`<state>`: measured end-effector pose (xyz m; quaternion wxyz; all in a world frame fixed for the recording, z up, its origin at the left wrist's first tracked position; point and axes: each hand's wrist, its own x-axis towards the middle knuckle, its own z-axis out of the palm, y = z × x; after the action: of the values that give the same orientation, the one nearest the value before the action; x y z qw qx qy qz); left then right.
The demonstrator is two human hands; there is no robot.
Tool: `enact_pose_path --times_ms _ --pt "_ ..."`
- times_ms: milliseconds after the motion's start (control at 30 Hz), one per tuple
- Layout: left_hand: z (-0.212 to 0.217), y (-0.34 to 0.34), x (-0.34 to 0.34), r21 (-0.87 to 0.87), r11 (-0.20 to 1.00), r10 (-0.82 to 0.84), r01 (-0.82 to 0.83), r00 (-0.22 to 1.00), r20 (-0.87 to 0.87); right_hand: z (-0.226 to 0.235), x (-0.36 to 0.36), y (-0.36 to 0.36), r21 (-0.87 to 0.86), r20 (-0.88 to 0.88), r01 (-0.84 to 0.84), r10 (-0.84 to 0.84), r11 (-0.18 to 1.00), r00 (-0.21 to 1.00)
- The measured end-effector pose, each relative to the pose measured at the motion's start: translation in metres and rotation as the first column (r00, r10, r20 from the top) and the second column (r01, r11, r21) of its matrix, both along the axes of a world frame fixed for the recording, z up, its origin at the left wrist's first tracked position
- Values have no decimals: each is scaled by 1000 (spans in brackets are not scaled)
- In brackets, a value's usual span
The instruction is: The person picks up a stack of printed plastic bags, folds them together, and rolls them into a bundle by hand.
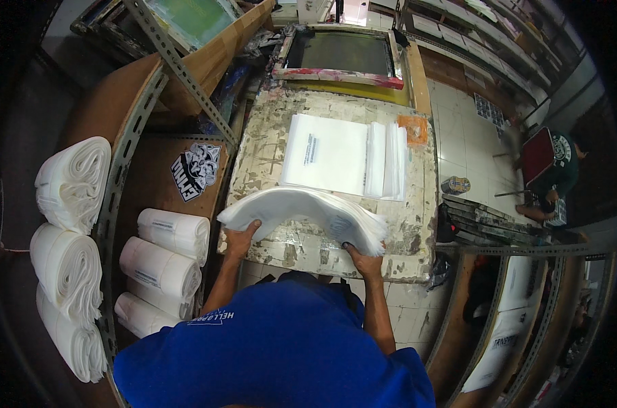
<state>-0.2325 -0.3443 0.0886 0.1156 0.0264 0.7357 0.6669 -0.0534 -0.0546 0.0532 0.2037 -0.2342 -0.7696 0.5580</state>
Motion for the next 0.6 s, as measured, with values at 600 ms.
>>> enact_pose_path --times_ms 600 --pt "-18 -2 8 -7 996 85 -85 996 26 -6 -2 -2 153 28 -75 71 985 997"
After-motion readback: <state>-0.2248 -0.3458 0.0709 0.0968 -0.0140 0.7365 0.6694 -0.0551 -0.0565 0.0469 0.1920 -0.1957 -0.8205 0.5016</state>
